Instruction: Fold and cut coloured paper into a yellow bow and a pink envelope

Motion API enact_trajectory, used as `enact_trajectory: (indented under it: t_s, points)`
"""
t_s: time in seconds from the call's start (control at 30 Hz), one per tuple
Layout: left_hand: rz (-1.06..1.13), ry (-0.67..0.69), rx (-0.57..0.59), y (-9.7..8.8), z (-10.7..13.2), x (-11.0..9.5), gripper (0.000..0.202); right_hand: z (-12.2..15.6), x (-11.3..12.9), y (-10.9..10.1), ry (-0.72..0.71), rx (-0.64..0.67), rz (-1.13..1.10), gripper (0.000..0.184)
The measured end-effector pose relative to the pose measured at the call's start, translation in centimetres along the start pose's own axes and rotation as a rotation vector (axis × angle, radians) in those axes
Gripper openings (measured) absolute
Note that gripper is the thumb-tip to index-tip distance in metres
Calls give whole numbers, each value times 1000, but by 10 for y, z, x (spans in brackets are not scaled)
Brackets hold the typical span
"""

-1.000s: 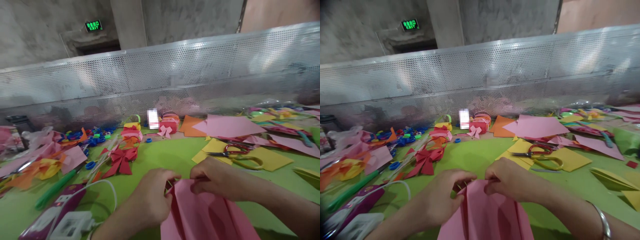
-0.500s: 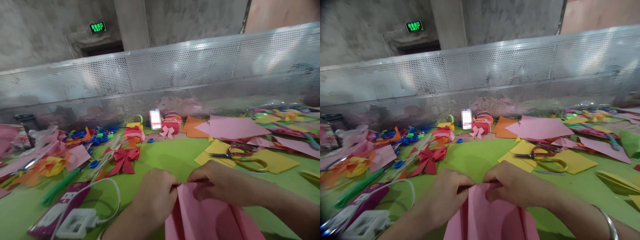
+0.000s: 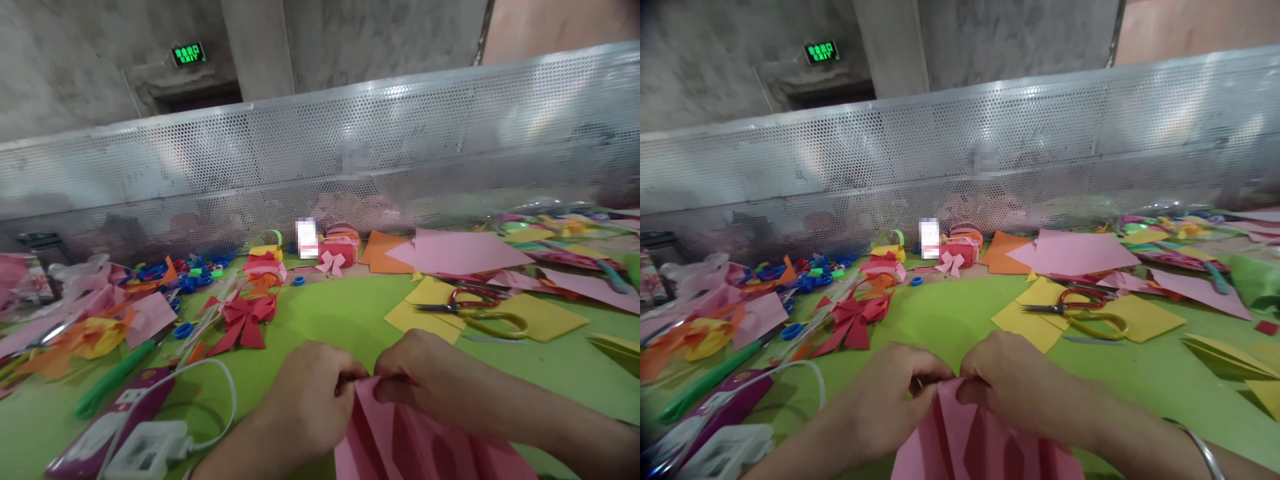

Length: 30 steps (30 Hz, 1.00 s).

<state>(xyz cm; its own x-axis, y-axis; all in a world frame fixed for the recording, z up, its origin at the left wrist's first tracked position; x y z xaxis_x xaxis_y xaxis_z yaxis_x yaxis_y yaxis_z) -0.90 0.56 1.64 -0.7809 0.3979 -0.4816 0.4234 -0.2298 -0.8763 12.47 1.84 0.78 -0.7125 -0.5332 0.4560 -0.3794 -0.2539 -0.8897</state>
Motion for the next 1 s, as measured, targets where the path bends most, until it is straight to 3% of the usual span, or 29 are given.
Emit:
enact_trajectory:
  t_s: [0.27, 0.47, 0.73, 1.0]
  points:
    - [24, -44, 68, -6, 6, -9, 19, -2, 4, 2, -9, -25, 168, 24]
    - [-135, -183, -33, -7, 3, 2, 19, 5, -9, -7, -14, 26, 221, 18]
    - [-224, -106, 10, -5, 1, -1, 19, 6, 1, -11, 53, 78, 554, 21]
    - [-413, -60, 142, 0, -11, -16, 11, 8, -2, -7, -25, 57, 544, 14]
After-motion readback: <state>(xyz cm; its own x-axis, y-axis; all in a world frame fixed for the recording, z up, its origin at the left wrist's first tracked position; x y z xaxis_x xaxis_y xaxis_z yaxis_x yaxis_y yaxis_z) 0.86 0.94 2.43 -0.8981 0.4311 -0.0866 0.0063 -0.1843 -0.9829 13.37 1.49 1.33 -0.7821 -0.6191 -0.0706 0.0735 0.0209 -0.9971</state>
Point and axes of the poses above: each hand's wrist, its own z-axis away from the middle knuckle, its own y-axis out of the palm, x = y × z, the point moved 4 cm from there along -z, towards the middle knuckle, and after that the axes turned 2 degrees about z, right-handed, at the moved point
